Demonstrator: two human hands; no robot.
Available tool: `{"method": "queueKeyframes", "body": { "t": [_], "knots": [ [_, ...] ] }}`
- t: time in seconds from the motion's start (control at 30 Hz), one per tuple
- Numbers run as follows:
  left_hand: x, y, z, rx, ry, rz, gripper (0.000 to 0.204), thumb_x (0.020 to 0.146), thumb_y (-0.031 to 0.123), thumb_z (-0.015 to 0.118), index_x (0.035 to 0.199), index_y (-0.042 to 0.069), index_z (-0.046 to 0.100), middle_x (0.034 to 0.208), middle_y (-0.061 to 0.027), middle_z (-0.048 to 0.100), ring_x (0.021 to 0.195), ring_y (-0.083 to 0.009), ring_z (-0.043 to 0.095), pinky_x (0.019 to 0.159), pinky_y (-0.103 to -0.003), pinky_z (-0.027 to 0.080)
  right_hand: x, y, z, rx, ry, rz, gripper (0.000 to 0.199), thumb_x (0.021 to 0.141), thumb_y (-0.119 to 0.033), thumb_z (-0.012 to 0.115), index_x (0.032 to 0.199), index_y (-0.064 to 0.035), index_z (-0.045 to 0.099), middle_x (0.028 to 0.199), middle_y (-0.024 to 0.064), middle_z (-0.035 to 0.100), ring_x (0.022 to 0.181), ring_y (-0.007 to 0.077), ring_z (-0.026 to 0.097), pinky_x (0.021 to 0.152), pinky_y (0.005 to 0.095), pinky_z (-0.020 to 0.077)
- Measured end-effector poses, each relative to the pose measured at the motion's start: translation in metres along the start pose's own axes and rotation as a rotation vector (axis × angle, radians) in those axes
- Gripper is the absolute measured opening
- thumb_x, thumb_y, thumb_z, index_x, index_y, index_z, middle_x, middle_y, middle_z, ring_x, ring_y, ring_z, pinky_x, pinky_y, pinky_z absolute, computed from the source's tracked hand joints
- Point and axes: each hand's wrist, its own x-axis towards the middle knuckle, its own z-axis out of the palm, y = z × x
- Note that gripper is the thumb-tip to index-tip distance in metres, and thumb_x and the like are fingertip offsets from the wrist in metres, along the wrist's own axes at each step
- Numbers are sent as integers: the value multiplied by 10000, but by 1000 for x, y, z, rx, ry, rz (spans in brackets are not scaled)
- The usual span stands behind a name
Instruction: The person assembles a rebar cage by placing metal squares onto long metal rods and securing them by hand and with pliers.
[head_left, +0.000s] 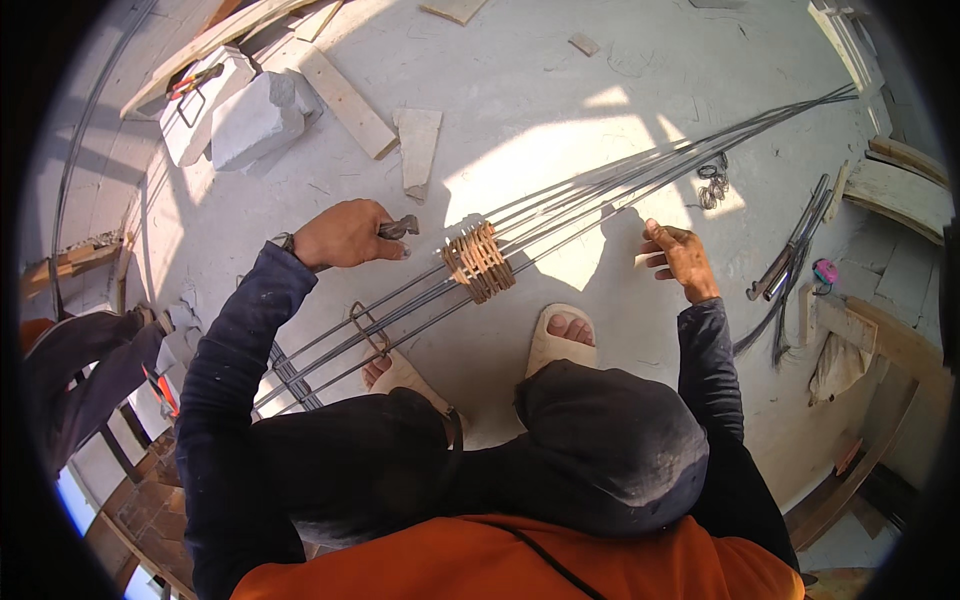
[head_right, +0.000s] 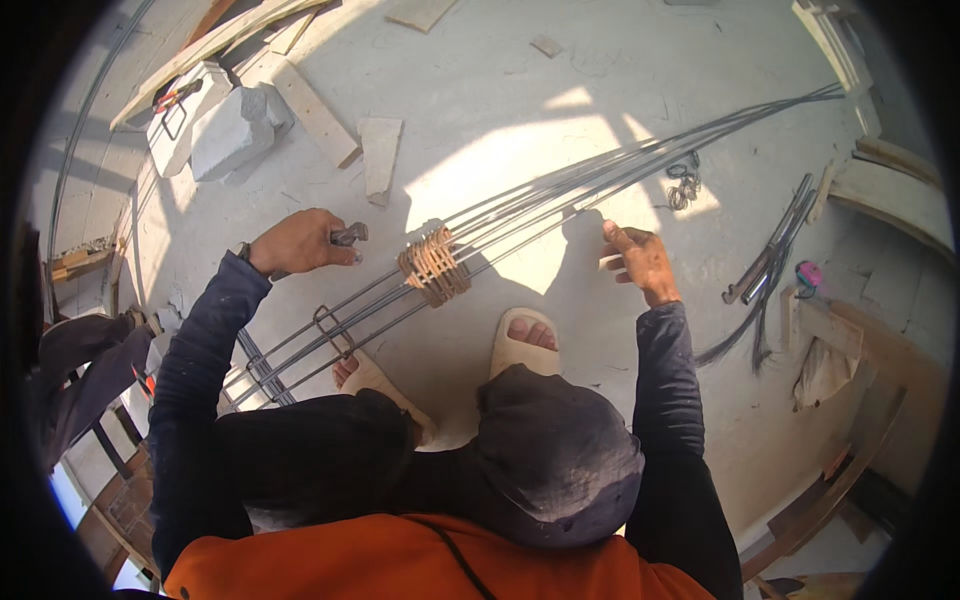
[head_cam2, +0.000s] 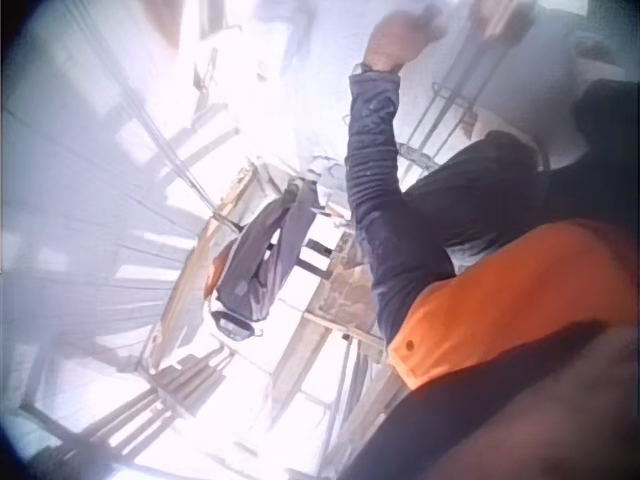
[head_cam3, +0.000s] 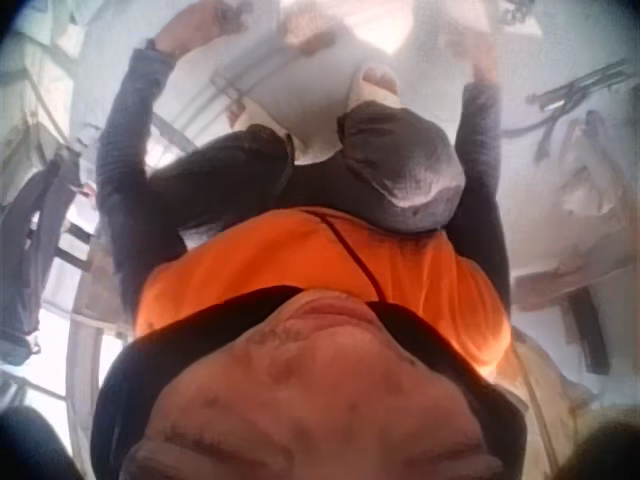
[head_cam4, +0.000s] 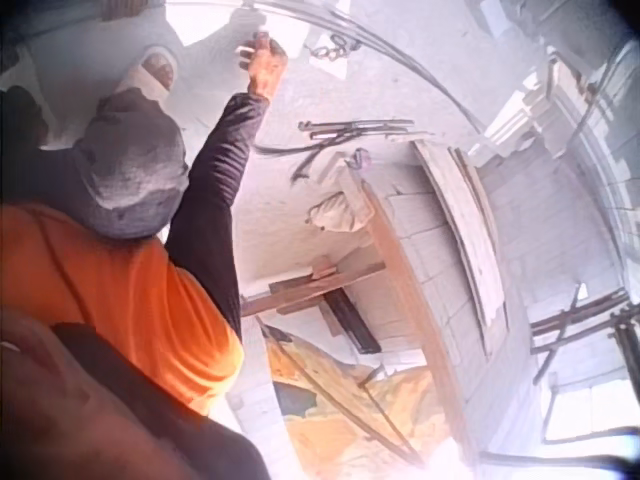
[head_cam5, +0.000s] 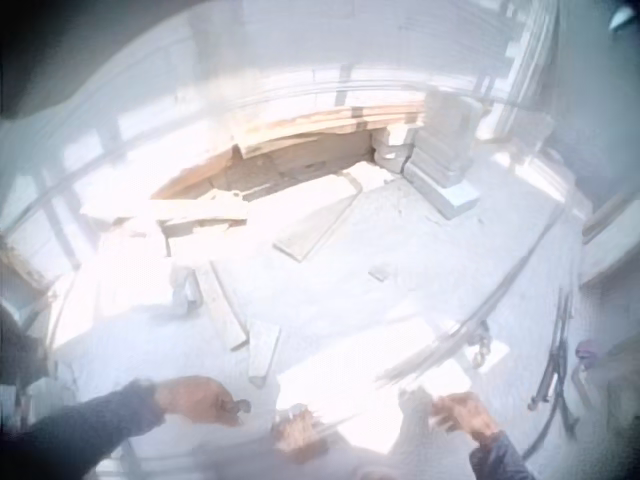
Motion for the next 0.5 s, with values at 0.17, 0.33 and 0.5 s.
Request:
{"method": "queueKeyframes", "body": {
  "t": [0.17, 0.33, 0.5],
  "knots": [
    [27, -13, 53, -73, -126, 27, 507, 927, 454, 824, 950, -49, 763, 717, -199, 669, 671, -308, 621, 708, -466, 498, 17, -19, 80, 616, 52, 88, 539, 1109, -417, 595, 1458, -6, 582, 1146, 138, 760, 972, 215, 732, 735, 337, 643],
    [41, -11, 73, -109, -132, 69, 485, 899, 429, 859, 931, -47, 773, 706, -184, 678, 687, -309, 661, 710, -455, 506, 43, -12, 94, 884, 156, 104, 180, 1074, -262, 695, 1047, -116, 594, 936, 66, 757, 758, 151, 679, 651, 305, 636],
    [41, -1, 72, -207, -185, 3, 357, 905, 324, 859, 847, -10, 748, 668, -50, 623, 631, -176, 559, 627, -382, 450, 50, -14, 93, 824, 314, 103, 301, 996, -353, 789, 929, -108, 627, 789, 44, 713, 606, 140, 646, 487, 290, 579]
  ]
}}
